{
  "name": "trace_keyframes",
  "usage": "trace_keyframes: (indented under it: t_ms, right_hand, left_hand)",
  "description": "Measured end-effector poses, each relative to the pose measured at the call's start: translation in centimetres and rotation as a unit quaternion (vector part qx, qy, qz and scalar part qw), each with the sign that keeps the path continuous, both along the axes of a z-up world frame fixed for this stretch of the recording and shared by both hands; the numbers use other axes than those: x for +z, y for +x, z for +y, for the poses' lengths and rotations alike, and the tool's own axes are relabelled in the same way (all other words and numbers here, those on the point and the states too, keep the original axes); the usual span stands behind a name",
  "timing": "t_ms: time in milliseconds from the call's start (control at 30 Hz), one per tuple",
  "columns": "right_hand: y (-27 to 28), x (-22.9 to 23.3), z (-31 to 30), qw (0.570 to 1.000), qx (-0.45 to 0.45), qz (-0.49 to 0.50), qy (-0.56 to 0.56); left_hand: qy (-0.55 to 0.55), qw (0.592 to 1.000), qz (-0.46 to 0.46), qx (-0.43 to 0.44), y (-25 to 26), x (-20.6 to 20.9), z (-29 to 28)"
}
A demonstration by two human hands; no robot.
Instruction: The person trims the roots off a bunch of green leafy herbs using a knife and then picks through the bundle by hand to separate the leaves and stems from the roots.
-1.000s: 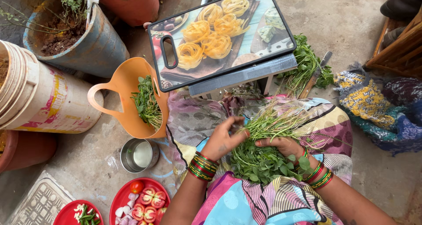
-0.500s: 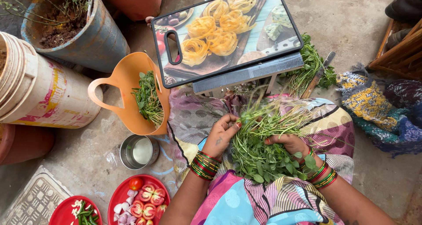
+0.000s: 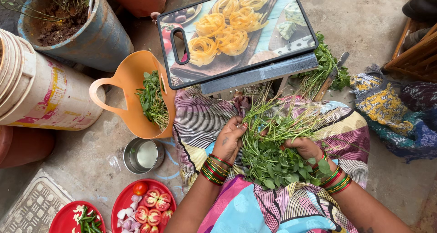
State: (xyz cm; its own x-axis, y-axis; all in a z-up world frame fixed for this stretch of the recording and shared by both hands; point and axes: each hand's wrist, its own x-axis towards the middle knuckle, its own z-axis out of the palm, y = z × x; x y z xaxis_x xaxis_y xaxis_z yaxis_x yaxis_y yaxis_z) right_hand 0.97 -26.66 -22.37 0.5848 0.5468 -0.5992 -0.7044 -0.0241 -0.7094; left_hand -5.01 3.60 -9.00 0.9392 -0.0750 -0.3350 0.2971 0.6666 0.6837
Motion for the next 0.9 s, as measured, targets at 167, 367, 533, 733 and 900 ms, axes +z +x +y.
trace_keyframes:
  t_ms: [167,367,533,733,900]
  right_hand:
    - [-0.7,10.3,3.8,0.98,-0.008,-0.018,0.198]
    - [-0.2,11.2,4.6,0.973,0.002,-0.039,0.228]
    - [0.4,5.5,2.2,0.994,-0.022,0.013,0.106]
    - [0.4,4.1,1.9,0.996,-0.042,0.041,0.062]
    - [0.4,4.1,1.9,0.996,-0.037,0.034,0.067]
  left_hand:
    - [-0.028,0.999,-0.01,0.043,0.4,-1.8,-0.2]
    - [-0.158,0.986,0.014,0.045,0.7,-2.2,-0.3]
    - [-0.088,0.995,-0.049,0.022,0.5,-2.6,-0.4]
    - [-0.036,0.998,0.042,0.013,1.0,-1.6,-0.6]
    - [-0.054,0.998,0.016,0.036,1.0,-1.3,-0.3]
